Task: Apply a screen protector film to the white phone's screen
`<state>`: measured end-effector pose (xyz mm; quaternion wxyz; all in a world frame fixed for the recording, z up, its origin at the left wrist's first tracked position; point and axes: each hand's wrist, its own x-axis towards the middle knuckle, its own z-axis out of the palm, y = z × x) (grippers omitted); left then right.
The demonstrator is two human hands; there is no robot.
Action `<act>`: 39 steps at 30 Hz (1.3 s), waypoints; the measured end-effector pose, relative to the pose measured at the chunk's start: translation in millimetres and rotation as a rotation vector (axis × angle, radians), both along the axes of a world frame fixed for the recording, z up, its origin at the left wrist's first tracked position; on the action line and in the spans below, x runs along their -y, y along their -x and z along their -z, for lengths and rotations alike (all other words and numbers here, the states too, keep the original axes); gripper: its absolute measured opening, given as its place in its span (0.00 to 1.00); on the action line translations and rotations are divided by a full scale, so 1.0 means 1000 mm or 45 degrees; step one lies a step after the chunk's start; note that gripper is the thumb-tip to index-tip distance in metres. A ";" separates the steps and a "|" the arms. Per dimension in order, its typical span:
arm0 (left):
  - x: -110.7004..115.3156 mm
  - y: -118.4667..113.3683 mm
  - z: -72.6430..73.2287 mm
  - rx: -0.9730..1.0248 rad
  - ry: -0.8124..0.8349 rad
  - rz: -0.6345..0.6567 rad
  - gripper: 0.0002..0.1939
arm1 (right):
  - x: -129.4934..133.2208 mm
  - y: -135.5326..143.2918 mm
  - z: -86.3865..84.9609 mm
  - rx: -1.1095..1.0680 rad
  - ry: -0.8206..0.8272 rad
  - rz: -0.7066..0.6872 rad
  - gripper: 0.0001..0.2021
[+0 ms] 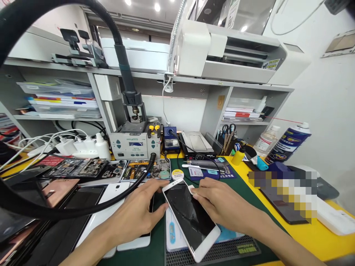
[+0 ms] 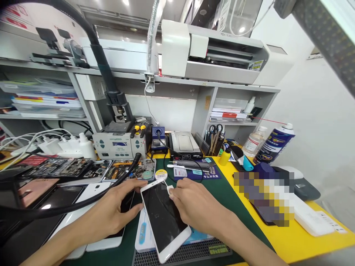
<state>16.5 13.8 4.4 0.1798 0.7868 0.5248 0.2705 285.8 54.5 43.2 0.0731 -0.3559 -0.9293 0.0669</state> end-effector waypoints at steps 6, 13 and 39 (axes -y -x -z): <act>0.002 -0.001 -0.003 -0.005 0.013 0.025 0.23 | -0.019 0.013 0.000 0.037 -0.052 -0.046 0.14; 0.001 -0.002 -0.007 0.036 -0.014 0.073 0.17 | -0.034 0.026 -0.004 0.027 -0.065 -0.073 0.16; 0.003 -0.001 0.000 -0.082 -0.034 0.044 0.25 | 0.030 -0.032 0.002 -0.202 -0.044 0.142 0.18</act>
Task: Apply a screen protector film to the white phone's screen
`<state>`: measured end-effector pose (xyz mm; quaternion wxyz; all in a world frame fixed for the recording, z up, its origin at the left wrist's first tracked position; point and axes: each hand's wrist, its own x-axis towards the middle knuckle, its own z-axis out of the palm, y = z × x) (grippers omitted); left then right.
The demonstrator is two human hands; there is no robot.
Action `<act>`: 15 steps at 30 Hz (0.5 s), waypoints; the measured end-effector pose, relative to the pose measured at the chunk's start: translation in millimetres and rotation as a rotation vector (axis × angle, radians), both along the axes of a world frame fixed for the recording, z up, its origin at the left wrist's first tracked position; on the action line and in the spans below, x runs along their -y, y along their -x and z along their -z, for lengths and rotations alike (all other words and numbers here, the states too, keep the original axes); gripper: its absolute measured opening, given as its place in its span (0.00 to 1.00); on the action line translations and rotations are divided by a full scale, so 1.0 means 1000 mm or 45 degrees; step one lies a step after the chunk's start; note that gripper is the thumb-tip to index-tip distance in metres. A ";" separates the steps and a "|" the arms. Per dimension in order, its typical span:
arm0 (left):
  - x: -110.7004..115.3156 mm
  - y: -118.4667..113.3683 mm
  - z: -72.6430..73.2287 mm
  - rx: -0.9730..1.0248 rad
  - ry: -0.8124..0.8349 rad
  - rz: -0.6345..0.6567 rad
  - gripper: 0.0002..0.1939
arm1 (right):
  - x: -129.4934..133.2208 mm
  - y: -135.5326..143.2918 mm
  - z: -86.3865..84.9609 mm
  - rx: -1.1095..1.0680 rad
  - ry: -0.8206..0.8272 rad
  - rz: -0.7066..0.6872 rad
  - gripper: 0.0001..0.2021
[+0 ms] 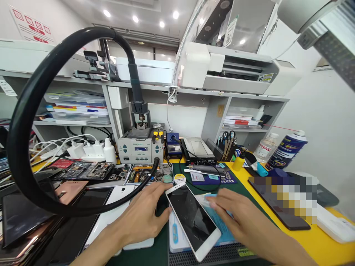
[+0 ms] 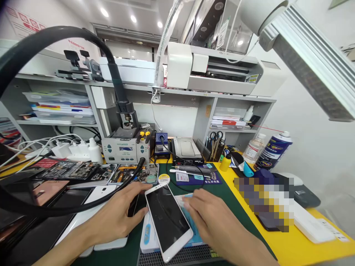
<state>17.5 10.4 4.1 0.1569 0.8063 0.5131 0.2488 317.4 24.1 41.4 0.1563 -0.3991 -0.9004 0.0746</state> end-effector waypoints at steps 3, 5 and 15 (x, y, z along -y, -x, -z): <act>0.000 0.001 0.002 -0.030 -0.003 0.001 0.25 | 0.034 -0.026 0.015 -0.059 -0.027 0.022 0.14; -0.001 0.001 0.005 -0.054 -0.006 0.000 0.25 | 0.051 -0.038 0.024 -0.139 -0.179 0.053 0.13; 0.002 -0.003 0.005 -0.086 -0.011 -0.019 0.21 | 0.064 -0.024 0.035 -0.119 -0.588 0.101 0.17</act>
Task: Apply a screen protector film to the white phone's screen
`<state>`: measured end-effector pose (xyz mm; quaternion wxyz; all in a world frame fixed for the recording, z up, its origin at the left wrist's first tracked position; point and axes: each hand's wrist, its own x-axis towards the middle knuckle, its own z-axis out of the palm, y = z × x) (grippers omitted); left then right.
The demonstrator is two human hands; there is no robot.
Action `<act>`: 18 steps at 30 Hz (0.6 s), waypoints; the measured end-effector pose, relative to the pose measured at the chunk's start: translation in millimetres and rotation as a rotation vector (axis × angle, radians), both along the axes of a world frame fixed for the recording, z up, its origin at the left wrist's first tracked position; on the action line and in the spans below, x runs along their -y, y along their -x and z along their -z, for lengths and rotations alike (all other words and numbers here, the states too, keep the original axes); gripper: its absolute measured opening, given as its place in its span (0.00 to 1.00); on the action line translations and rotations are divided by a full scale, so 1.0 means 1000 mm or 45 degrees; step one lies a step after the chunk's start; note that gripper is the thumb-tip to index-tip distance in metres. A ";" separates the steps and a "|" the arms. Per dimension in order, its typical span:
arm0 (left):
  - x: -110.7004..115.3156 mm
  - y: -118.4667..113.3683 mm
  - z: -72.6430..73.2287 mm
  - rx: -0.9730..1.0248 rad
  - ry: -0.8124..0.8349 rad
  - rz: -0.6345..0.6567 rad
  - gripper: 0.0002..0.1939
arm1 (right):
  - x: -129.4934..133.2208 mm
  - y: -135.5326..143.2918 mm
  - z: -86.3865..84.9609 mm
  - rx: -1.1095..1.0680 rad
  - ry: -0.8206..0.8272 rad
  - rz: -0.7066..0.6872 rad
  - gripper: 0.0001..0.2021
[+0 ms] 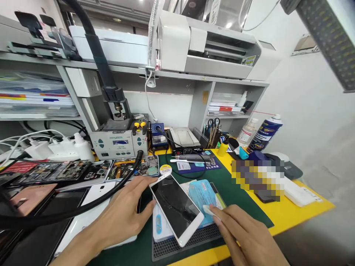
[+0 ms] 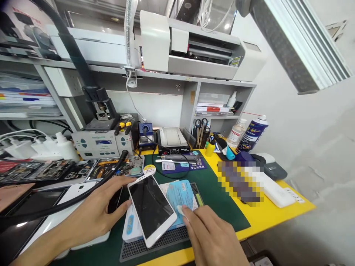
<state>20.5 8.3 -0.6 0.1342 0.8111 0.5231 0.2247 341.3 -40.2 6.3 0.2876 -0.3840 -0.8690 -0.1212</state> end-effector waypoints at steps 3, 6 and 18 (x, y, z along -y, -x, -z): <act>-0.001 0.000 0.001 -0.007 -0.029 0.021 0.20 | 0.000 0.007 0.004 0.100 -0.004 -0.046 0.18; -0.002 0.001 0.003 -0.034 -0.045 0.039 0.19 | 0.000 0.008 0.008 0.190 0.018 -0.075 0.19; -0.002 0.002 0.008 -0.073 -0.161 0.056 0.19 | -0.003 0.007 -0.006 0.275 0.345 -0.082 0.18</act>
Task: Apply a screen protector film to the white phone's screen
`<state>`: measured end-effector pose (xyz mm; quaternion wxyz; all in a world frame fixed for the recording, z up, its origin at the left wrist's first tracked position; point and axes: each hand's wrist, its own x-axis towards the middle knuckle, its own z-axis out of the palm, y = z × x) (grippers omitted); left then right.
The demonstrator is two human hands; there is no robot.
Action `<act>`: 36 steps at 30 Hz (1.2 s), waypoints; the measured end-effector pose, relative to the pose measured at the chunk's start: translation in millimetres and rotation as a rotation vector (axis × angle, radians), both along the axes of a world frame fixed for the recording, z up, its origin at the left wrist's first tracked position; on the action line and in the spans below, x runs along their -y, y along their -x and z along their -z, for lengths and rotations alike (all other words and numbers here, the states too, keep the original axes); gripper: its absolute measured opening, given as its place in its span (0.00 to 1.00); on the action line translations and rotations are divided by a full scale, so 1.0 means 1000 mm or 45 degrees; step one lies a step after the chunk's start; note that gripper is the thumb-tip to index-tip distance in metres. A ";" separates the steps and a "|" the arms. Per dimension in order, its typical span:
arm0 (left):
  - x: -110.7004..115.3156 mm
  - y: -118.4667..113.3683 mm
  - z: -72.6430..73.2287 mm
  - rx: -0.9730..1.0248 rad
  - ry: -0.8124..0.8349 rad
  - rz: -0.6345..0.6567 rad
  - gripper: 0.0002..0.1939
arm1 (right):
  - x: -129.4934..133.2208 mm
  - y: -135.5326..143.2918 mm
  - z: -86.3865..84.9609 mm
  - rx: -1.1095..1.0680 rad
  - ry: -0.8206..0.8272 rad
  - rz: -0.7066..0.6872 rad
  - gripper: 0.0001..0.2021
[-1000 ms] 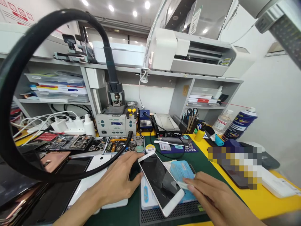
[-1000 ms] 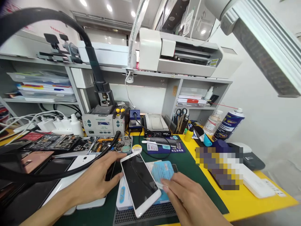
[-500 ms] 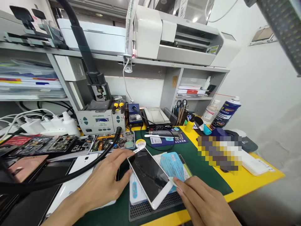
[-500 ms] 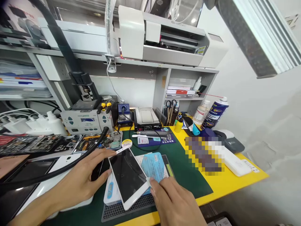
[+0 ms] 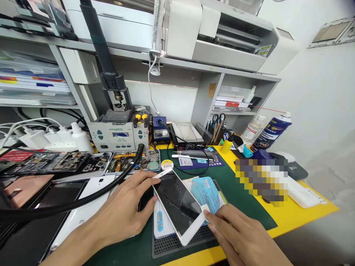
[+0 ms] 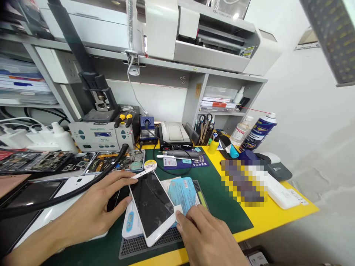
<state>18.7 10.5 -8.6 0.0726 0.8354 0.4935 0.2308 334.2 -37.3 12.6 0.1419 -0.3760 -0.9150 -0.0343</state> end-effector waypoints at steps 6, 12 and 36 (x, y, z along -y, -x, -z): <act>0.000 -0.001 -0.002 -0.001 0.028 -0.011 0.20 | -0.004 0.002 -0.005 0.057 0.003 -0.029 0.18; 0.001 -0.001 -0.002 0.002 0.044 -0.005 0.19 | -0.009 0.003 -0.011 0.105 0.089 -0.047 0.18; -0.001 -0.001 0.000 -0.041 -0.025 -0.004 0.20 | -0.025 0.011 -0.015 0.170 0.215 -0.072 0.15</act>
